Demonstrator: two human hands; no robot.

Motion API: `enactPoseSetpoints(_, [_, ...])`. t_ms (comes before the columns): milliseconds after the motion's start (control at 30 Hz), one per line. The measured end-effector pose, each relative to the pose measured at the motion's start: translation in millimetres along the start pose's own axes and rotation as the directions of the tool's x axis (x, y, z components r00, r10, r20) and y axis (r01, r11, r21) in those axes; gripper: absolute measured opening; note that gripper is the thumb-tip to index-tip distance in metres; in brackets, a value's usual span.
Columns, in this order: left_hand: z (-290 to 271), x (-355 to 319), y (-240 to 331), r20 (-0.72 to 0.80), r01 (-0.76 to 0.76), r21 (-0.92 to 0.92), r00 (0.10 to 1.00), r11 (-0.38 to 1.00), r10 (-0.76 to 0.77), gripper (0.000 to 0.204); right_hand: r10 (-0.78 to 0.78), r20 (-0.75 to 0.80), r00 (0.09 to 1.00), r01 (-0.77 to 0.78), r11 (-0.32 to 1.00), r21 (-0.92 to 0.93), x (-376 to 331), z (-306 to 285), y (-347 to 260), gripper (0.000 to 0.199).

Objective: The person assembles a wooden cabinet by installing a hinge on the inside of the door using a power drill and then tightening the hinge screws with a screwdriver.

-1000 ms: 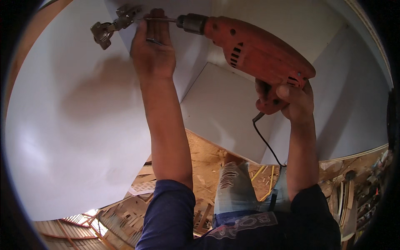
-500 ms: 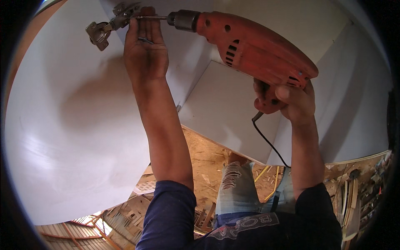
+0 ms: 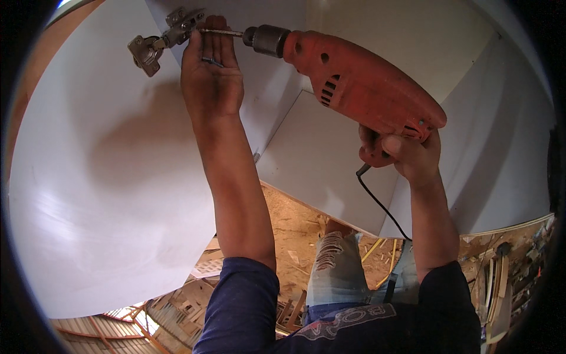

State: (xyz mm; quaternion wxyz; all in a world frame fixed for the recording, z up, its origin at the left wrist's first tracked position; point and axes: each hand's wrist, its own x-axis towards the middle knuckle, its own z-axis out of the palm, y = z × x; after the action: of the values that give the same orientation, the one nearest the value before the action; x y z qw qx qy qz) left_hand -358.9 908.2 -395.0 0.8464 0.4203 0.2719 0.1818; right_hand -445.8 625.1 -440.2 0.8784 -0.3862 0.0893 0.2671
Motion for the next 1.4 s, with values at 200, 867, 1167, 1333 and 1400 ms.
enactPoseSetpoints(200, [4.1,-4.1,-1.1,0.021,0.013,-0.039,1.0,0.999,-0.012,0.037,0.015,-0.034,0.999,-0.018,0.995,-0.1,-3.6,-2.7,3.2,0.049])
enactPoseSetpoints(867, [9.7,-6.5,-6.7,0.046,0.019,-0.049,0.999,0.999,-0.016,0.039,-0.055,0.024,0.998,0.056,0.998,-0.022,-11.2,-10.9,9.5,0.046])
enactPoseSetpoints(1167, [-5.3,-0.4,-1.4,0.131,0.111,-0.188,0.988,0.976,-0.087,0.037,-0.04,-0.025,0.999,0.037,0.994,-0.104,-11.8,-1.6,4.7,0.058])
enactPoseSetpoints(1333, [3.0,-8.1,-6.1,0.076,0.067,-0.139,0.995,0.988,-0.057,0.037,-0.116,0.048,0.992,0.116,0.993,-0.017,-10.3,-0.4,4.1,0.06])
enactPoseSetpoints(1400, [-0.1,-8.5,-6.1,0.103,0.12,-0.193,0.989,0.974,-0.102,0.037,-0.121,0.056,0.991,0.122,0.992,-0.025,-11.2,-2.6,6.1,0.06])
